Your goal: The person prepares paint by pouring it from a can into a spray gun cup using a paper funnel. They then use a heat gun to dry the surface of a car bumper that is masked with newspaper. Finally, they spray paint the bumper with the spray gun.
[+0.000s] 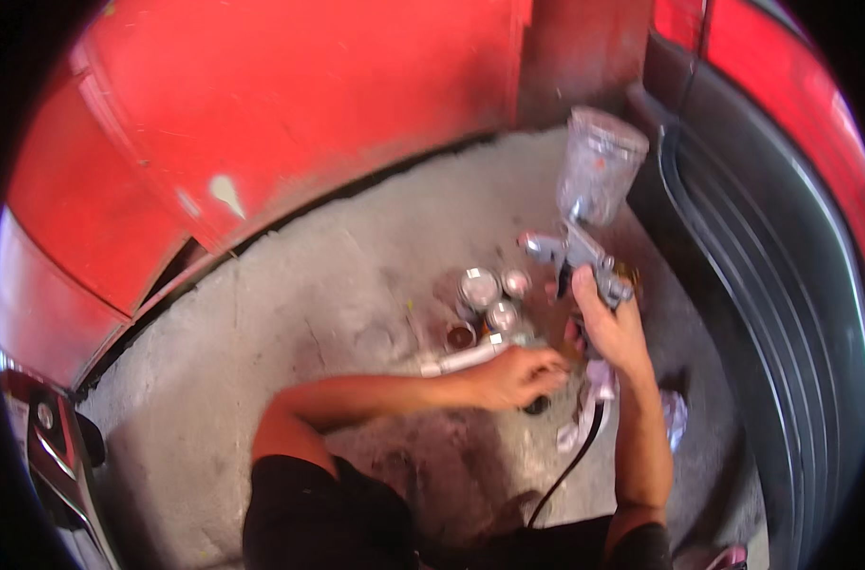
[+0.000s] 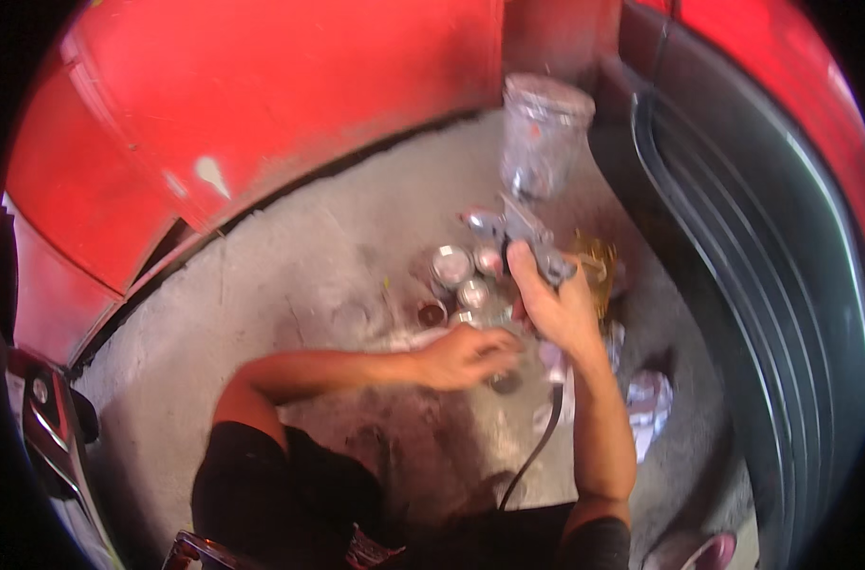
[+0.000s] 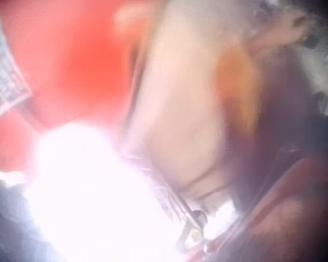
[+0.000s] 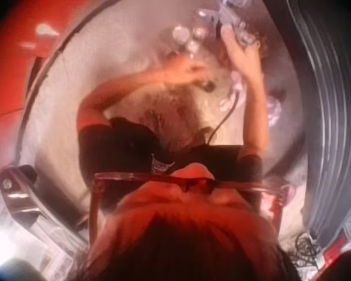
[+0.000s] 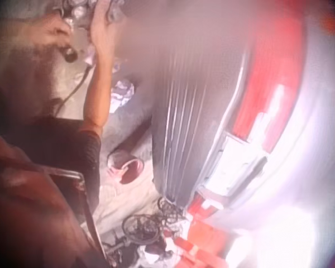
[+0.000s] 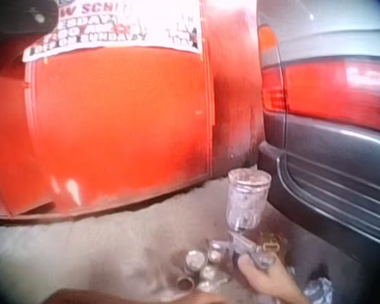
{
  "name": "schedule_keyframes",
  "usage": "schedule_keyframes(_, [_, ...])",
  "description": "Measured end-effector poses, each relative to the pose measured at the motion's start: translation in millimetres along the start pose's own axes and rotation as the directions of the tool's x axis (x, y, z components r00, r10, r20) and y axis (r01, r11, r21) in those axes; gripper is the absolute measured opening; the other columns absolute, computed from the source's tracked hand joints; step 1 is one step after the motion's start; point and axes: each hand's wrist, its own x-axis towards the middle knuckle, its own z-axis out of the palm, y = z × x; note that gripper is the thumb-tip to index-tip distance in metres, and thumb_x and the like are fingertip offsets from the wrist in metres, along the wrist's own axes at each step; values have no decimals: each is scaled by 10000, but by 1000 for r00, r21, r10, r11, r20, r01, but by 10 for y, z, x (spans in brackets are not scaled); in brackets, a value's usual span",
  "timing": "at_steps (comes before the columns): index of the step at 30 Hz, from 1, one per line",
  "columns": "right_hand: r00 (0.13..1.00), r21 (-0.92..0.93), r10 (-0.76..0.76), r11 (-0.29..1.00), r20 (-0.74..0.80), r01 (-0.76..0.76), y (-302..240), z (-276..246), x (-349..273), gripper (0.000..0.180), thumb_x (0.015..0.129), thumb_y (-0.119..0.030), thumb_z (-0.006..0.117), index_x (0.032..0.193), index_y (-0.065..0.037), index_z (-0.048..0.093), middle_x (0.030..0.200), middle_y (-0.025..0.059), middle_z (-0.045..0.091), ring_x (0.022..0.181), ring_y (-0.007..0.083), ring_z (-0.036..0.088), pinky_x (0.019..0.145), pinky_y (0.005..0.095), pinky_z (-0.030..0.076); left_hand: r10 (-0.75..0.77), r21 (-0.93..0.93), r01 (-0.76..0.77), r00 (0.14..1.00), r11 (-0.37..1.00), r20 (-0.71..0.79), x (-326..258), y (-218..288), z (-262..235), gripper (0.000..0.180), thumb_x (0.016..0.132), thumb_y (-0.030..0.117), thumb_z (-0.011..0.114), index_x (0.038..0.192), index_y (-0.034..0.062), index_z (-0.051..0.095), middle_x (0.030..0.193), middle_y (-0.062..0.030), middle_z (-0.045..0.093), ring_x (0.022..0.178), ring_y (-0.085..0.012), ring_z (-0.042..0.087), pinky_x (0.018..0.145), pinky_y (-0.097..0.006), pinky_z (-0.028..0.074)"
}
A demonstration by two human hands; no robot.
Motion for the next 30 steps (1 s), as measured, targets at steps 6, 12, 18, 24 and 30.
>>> schedule_keyframes(6, [993,-12,-7,1000,117,8,377,191,-445,331,916,-368,639,1012,-56,691,693,19,657,506,75,557,432,247,438,61,117,-13,906,993,-419,-559,170,-816,485,861,281,712,1216,-1,537,1127,-115,631,1067,-199,600,906,-335,464])
schedule_keyframes(12, [963,-134,-221,961,155,242,963,1099,-646,426,872,-364,664,1104,-8,643,737,251,645,762,420,664,707,496,516,112,-89,-178,861,980,-496,-579,99,-700,1033,635,308,908,1412,-5,302,1344,-137,483,1276,-220,443,1065,-361,352])
schedule_keyframes(18, [839,-463,-87,801,536,379,1090,1529,-826,563,892,-455,605,1146,47,575,800,246,656,766,456,648,762,518,511,-29,-110,-46,802,993,-597,-930,-306,-690,916,603,209,914,1326,-2,392,1266,-108,557,1171,-176,528,1009,-347,414])
schedule_keyframes(24, [805,-386,-217,789,552,477,-98,1041,-306,634,789,-502,700,1171,-4,608,1170,230,602,1025,412,598,866,466,495,-61,63,149,704,987,-707,-1279,-205,-658,901,559,237,899,1295,1,437,1110,-143,650,1032,-236,647,908,-361,502])
schedule_keyframes(30, [695,-553,-639,465,331,691,230,1816,-171,504,759,-475,722,1032,-53,678,1129,168,602,1035,368,558,855,456,481,-37,217,222,776,951,-629,-1315,-262,-635,927,585,310,844,1348,63,380,1039,-180,651,927,-394,649,772,-448,534])
